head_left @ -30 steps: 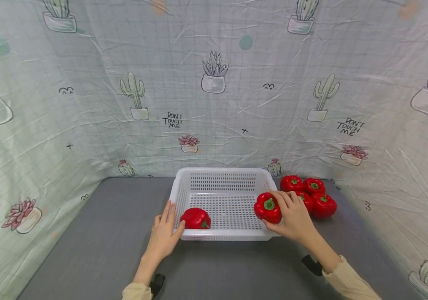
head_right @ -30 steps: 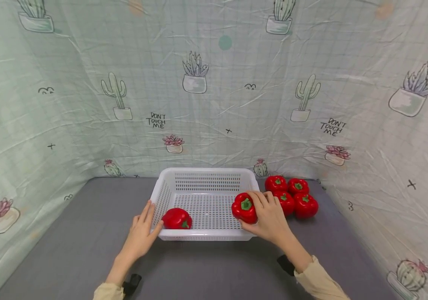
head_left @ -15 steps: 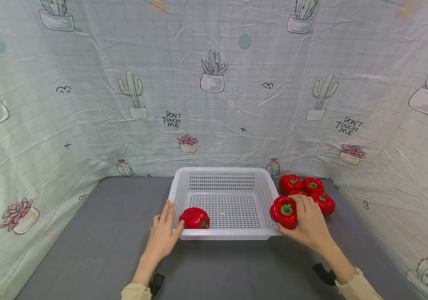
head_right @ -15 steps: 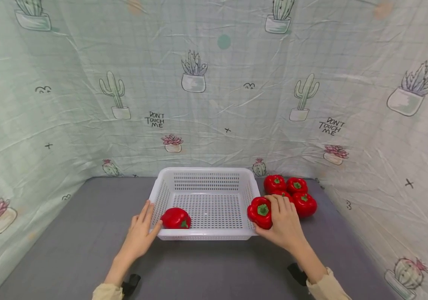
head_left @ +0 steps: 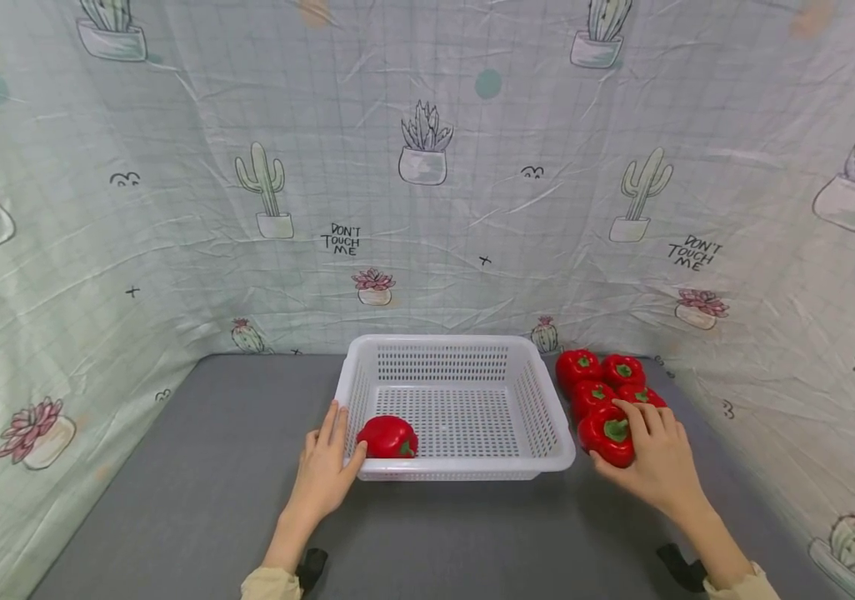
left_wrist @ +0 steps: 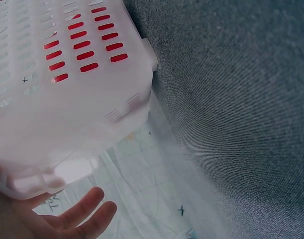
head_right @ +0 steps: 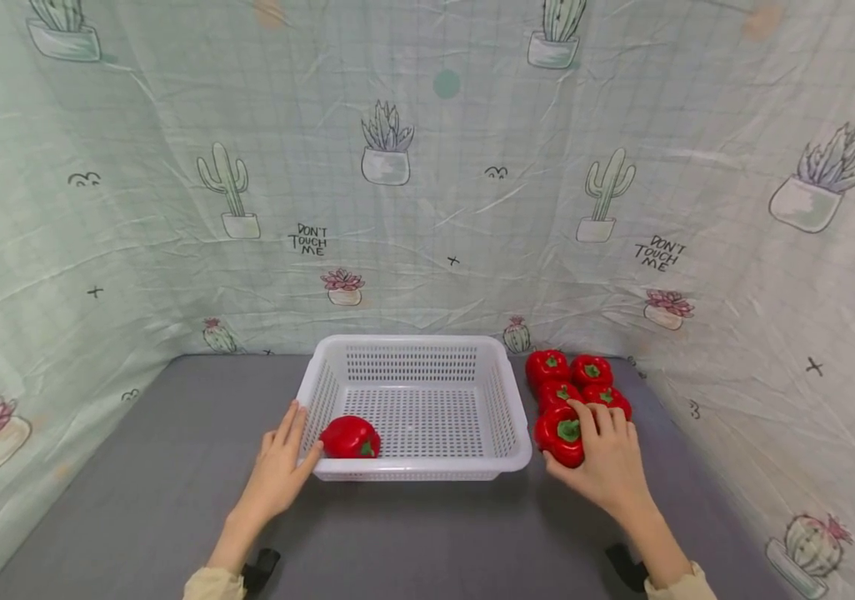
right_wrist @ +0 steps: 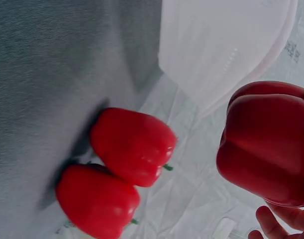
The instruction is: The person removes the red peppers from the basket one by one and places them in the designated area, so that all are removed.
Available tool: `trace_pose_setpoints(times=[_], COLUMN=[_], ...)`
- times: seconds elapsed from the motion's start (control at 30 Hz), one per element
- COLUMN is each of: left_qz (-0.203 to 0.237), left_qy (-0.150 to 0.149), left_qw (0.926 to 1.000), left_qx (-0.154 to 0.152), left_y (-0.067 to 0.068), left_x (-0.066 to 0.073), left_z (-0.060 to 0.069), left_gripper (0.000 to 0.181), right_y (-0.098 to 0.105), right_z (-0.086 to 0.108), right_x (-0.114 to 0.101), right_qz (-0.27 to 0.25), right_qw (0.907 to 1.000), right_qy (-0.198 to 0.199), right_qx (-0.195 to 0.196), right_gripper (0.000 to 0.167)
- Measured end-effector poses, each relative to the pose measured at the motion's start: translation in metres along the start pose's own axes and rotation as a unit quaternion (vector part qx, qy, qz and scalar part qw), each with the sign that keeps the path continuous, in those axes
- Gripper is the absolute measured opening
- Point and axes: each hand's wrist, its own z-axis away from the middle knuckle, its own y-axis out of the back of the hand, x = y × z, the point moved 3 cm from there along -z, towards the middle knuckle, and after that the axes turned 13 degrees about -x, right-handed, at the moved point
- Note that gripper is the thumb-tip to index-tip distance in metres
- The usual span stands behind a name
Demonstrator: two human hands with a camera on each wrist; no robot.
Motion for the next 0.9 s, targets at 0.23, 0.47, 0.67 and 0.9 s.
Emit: trace_pose_setpoints(times=[0.23, 0.47, 0.67, 0.9], left_qz=[0.0, -0.002, 0.001, -0.001], left_qy=[0.002, -0.002, -0.002, -0.003], left_qw=[1.0, 1.0, 1.0, 1.0], left_qx=[0.003, 0.002, 0.006, 0.006], left_y=[0.001, 0.001, 0.0, 0.0], left_x=[-0.001, -0.001, -0.001, 0.0], left_z=[0.0, 0.0, 0.0, 0.0], left_gripper=[0.066, 0.066, 0.066, 0.065], right_y=[-0.007, -0.018, -0.029, -0.041], right_z=[0.004, 0.009, 0.01, 0.009], right_x=[0.007, 0.015, 0.026, 0.036], right_qz=[0.022, 0.053, 0.067, 0.085], right_qw=[0.9996, 0.9981, 0.9972, 0.9955], right_qy=[-0.017, -0.024, -0.023, -0.029], right_qx=[-0.009, -0.022, -0.024, -0.031], right_gripper=[0.076, 0.073, 0.07, 0.068])
